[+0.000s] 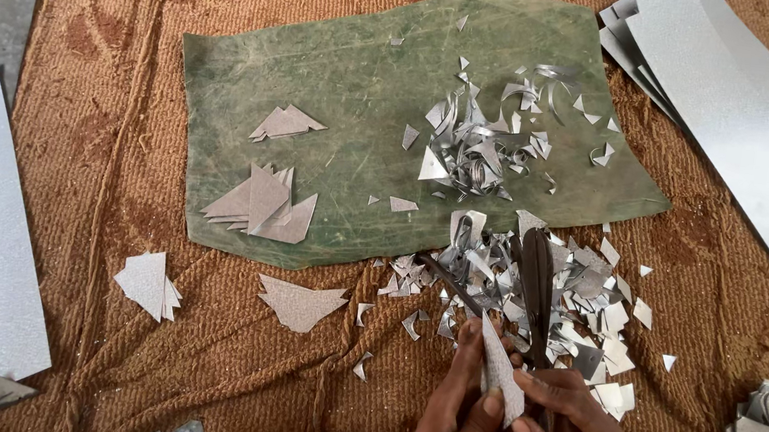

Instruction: The person sits on a patterned rug and uses large shears to cut small triangular pieces from a stack of silver sheets. The person repeatedly picks up a sheet, cuts it into smaller pieces, and places the cut pieces on a green mat nearby.

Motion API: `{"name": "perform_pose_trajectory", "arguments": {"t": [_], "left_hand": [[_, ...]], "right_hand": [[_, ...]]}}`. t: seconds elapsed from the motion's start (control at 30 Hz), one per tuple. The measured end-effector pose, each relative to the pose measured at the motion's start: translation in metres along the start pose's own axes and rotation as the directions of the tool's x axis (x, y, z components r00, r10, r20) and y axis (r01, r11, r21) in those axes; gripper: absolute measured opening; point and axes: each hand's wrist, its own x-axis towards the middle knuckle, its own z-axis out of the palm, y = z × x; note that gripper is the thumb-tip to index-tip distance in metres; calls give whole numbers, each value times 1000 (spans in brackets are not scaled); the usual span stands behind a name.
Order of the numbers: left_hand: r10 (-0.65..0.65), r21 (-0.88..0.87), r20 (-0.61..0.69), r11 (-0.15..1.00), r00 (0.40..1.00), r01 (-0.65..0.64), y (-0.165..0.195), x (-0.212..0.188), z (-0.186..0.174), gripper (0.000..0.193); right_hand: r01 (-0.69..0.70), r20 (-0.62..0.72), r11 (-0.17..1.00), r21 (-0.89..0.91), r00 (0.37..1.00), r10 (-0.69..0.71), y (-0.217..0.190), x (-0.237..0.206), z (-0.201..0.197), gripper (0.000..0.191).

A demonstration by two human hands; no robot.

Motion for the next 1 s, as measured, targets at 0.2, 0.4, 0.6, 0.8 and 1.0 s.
{"name": "perform_pose_trajectory", "arguments": {"t": [0.2,0.4,0.6,0.8,1.0], "left_hand": [[32,-228,-138,972,990,-63,-1,5,13,69],[49,-280,-169,955,984,-96,14,-3,30,66],[135,-110,-130,983,982,-149,13,-8,32,62],[42,-248,-146,966,988,-78,20,6,28,70],[238,-49,-120,968,964,-245,35,66,-11,68]], "right_hand": [[105,9,989,107,994,-107,5,1,-3,33],[12,-113,825,565,992,62,20,-8,-6,31],[3,-178,869,495,979,98,27,-10,-15,30],[-97,-117,933,346,982,146,37,-8,-19,42],[-232,-174,747,-623,972,156,83,-20,-51,84]]}}
